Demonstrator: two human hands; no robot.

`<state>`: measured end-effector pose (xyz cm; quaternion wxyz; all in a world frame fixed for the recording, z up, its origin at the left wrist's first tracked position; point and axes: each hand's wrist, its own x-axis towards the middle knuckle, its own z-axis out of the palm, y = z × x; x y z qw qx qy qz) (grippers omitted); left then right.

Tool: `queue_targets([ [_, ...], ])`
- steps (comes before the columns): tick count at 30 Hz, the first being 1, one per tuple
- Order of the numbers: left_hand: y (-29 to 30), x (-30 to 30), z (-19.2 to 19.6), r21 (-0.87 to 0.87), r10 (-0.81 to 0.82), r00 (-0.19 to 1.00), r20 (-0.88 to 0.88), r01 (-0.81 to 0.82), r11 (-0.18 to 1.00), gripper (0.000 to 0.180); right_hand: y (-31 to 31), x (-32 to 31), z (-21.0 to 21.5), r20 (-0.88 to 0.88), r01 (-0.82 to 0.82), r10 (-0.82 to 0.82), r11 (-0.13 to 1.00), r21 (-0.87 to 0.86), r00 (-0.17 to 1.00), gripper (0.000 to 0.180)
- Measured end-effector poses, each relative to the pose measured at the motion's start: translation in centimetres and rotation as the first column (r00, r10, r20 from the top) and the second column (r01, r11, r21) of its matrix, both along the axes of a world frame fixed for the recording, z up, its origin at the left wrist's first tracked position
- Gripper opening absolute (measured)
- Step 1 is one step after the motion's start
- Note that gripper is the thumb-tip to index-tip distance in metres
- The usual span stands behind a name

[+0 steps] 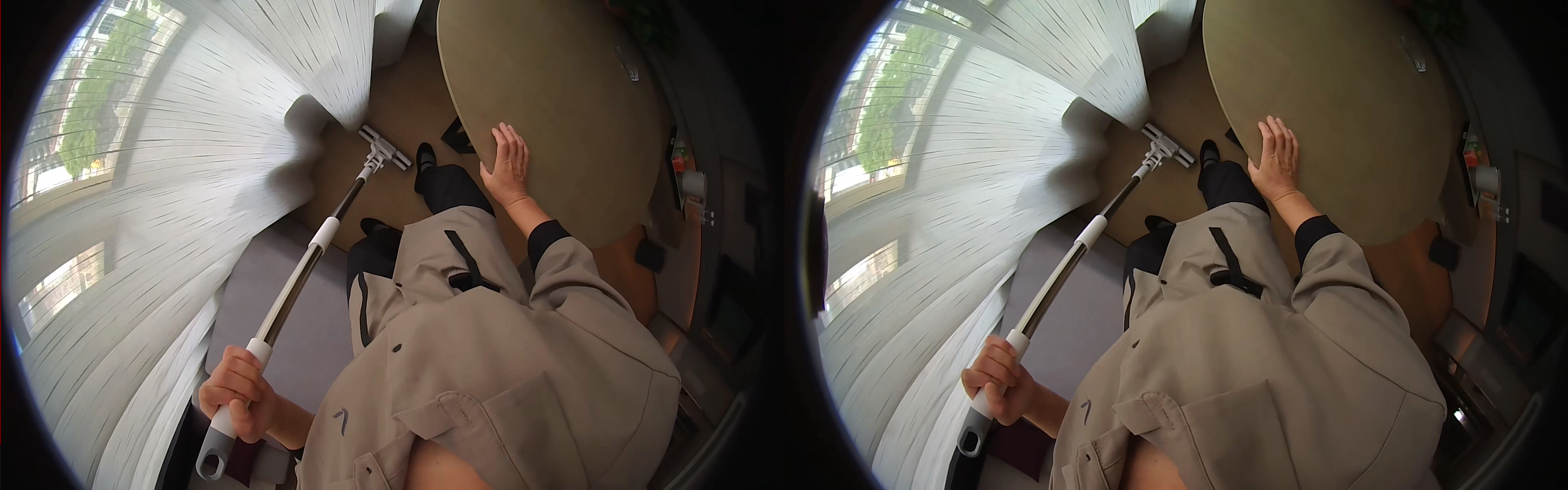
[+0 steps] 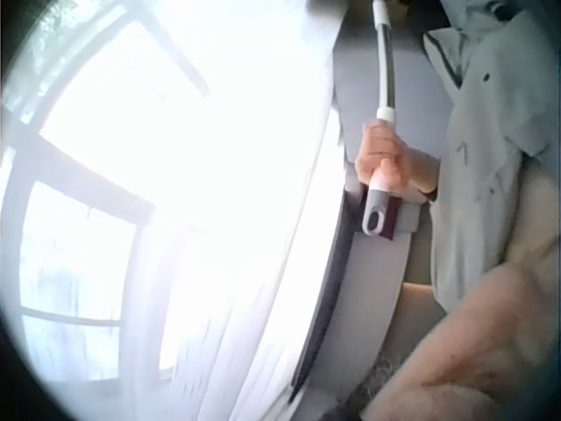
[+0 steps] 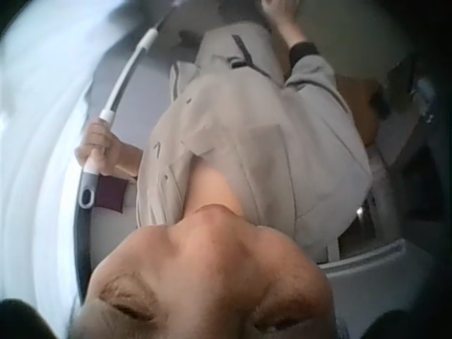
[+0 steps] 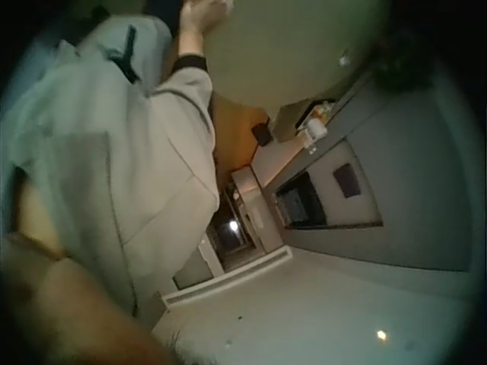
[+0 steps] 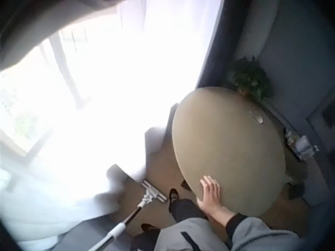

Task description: Vacuuming the floor of a hotel room.

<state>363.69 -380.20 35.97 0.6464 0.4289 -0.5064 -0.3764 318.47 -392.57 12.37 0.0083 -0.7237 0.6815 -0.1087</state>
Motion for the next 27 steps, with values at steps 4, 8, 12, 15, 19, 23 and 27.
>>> queue_targets([
  [4, -0.2, 0.1, -0.1, 0.009, -0.008, 1.0, -0.024, 0.009, 1.0, 0.017, 0.5, -0.4, 0.1, 0.014, 0.01, -0.01, 1.0, -0.001, 1.0, 0.079],
  [8, -0.6, 0.6, -0.4, -0.039, 0.05, 0.996, -0.075, -0.053, 0.998, 0.015, 0.7, -1.0, -0.2, 0.006, 0.0, 0.0, 1.0, -0.005, 1.0, 0.081],
  [12, -1.2, 0.9, -0.3, -0.041, 0.014, 0.997, -0.078, -0.017, 0.999, 0.015, 0.7, -1.1, -0.3, 0.017, -0.008, 0.009, 1.0, -0.026, 1.0, 0.082],
  [15, -1.6, 0.7, 0.0, -0.042, 0.026, 0.998, -0.062, -0.029, 0.999, 0.015, 1.0, -1.1, 0.0, 0.024, 0.004, -0.004, 1.0, -0.013, 1.0, 0.082],
  [19, -1.5, 0.4, 0.5, -0.041, 0.02, 0.996, -0.081, -0.023, 0.999, 0.016, 1.5, -1.3, 0.7, 0.05, -0.003, 0.003, 1.0, -0.002, 0.999, 0.079],
  [23, -1.2, 0.5, 0.8, -0.031, -0.041, 0.997, -0.069, 0.039, 0.999, 0.015, 1.8, -1.7, 0.9, 0.048, -0.028, 0.028, 1.0, 0.004, 0.998, 0.081],
  [27, -1.2, 0.6, 0.4, -0.04, -0.01, 0.997, -0.08, 0.007, 0.999, 0.017, 1.7, -2.2, 0.3, 0.023, -0.089, 0.089, 0.996, 0.006, 0.996, 0.081],
])
